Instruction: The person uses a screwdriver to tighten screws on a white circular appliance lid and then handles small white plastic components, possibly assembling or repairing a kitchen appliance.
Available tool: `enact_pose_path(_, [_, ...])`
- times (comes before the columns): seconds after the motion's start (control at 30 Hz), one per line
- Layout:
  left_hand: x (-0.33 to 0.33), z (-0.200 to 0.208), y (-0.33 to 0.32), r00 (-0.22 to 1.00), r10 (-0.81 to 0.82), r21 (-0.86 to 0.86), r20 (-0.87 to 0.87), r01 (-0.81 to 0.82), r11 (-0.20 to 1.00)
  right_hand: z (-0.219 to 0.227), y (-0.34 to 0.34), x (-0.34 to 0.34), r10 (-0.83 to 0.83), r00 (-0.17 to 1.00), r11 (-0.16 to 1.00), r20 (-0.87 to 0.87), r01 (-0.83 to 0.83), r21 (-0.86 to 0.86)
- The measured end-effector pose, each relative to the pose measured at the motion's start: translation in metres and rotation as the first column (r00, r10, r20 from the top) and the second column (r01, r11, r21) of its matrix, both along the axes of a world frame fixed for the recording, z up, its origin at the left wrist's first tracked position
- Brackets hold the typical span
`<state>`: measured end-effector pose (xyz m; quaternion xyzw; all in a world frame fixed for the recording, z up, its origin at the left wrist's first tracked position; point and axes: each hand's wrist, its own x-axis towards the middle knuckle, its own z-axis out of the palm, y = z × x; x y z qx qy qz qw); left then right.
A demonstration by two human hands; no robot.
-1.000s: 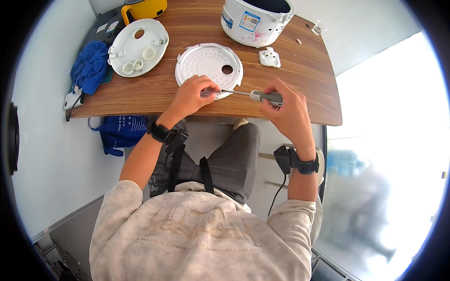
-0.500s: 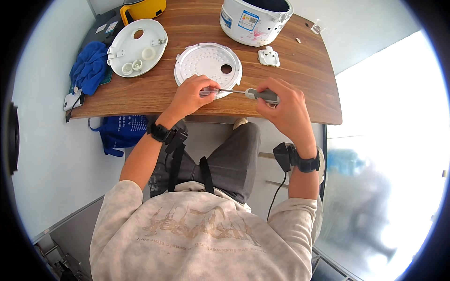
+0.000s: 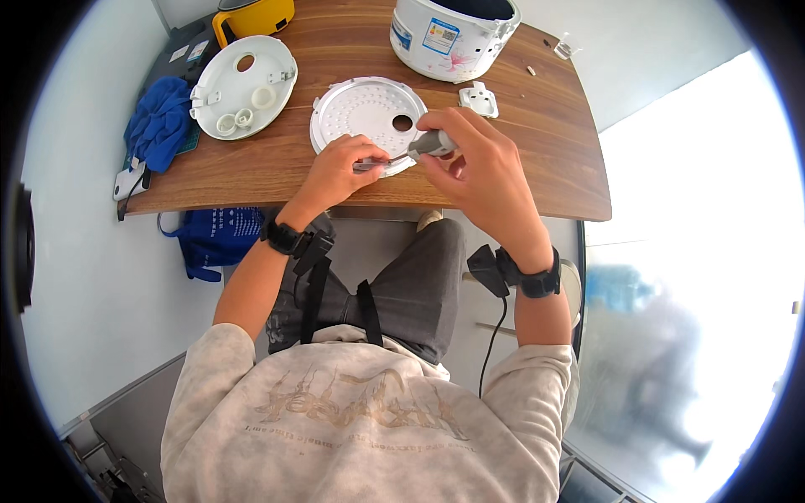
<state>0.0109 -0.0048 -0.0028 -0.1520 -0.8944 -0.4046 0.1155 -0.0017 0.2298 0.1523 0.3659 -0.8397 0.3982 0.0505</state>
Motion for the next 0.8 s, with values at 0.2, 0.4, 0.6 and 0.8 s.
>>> enact_pose_path(0.2, [0.0,-0.002,0.0,1.0,-0.002,0.028,-0.011,0.002,1.0,-0.002,-0.015,-0.002,0.13,0.986,0.99,-0.103,-0.135,-0.035])
enact_pose_path(0.4, [0.001,-0.002,-0.001,1.0,0.014,0.037,-0.024,-0.013,0.999,0.0,-0.022,0.0,0.233,0.963,0.971,-0.133,-0.237,-0.017])
enact_pose_path(0.6, [0.002,-0.001,0.0,1.0,0.012,0.027,-0.001,-0.012,1.0,-0.001,-0.022,-0.008,0.232,0.966,0.973,-0.114,-0.228,0.045])
enact_pose_path(0.8, [0.002,0.001,-0.001,1.0,0.012,0.023,0.007,-0.012,1.0,0.0,-0.023,-0.018,0.184,0.98,0.983,-0.081,-0.181,0.041])
